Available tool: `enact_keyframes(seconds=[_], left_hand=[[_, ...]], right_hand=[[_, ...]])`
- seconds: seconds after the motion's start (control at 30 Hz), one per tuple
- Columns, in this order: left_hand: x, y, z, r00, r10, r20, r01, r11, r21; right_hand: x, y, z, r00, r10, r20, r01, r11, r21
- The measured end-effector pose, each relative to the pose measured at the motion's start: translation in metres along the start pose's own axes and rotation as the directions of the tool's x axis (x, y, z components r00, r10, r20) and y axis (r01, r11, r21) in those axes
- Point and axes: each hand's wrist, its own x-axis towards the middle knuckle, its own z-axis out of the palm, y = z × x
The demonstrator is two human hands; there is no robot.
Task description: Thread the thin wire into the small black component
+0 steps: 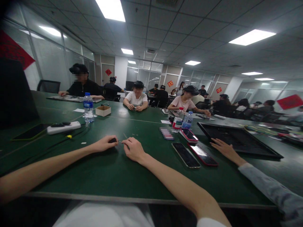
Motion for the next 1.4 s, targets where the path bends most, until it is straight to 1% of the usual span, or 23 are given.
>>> enact_keyframes(seconds=[0.23,0.5,0.67,0.83,0.93,1.2,1.27,1.4], left_hand=[[-0.0005,0.0003,0.0006,1.0,0.002,-0.014,-0.002,1.0,0.013],[-0.0011,0.0041,0.0011,0.999,0.034,-0.037,-0.033,0.999,0.029],[0.0006,-0.0014,0.0024,0.996,0.033,-0.087,-0.031,0.999,0.026],[0.0014,-0.0054,0.0055,0.995,0.039,-0.094,-0.037,0.999,0.019],[0.0003,-0.0039,0.0067,0.996,0.027,-0.082,-0.029,0.999,-0.02],[0.001,0.0027,0.0051,0.995,0.042,-0.087,-0.052,0.991,-0.122],[0.0013,0.0036,0.0043,0.997,0.013,-0.075,-0.025,0.985,-0.172],[0.0014,0.0027,0.0017,0.995,-0.092,-0.05,0.073,0.953,-0.294]], right_hand=[[-0.0006,-0.0007,-0.001,1.0,0.015,0.017,-0.014,1.0,-0.013],[-0.0004,-0.0018,-0.0025,0.999,0.021,0.038,-0.02,1.0,-0.024],[-0.0007,-0.0012,-0.002,1.0,0.016,0.023,-0.015,1.0,-0.013],[-0.0008,0.0014,0.0013,1.0,0.004,0.011,-0.004,1.0,-0.009],[-0.0007,0.0014,0.0016,1.0,0.002,0.013,-0.002,1.0,-0.009],[-0.0011,0.0004,0.0004,0.999,0.009,0.044,-0.009,1.0,0.008],[-0.0017,0.0009,0.0007,0.999,0.017,0.046,-0.018,1.0,0.012],[-0.0022,0.0001,-0.0006,0.997,0.041,0.058,-0.041,0.999,0.014]])
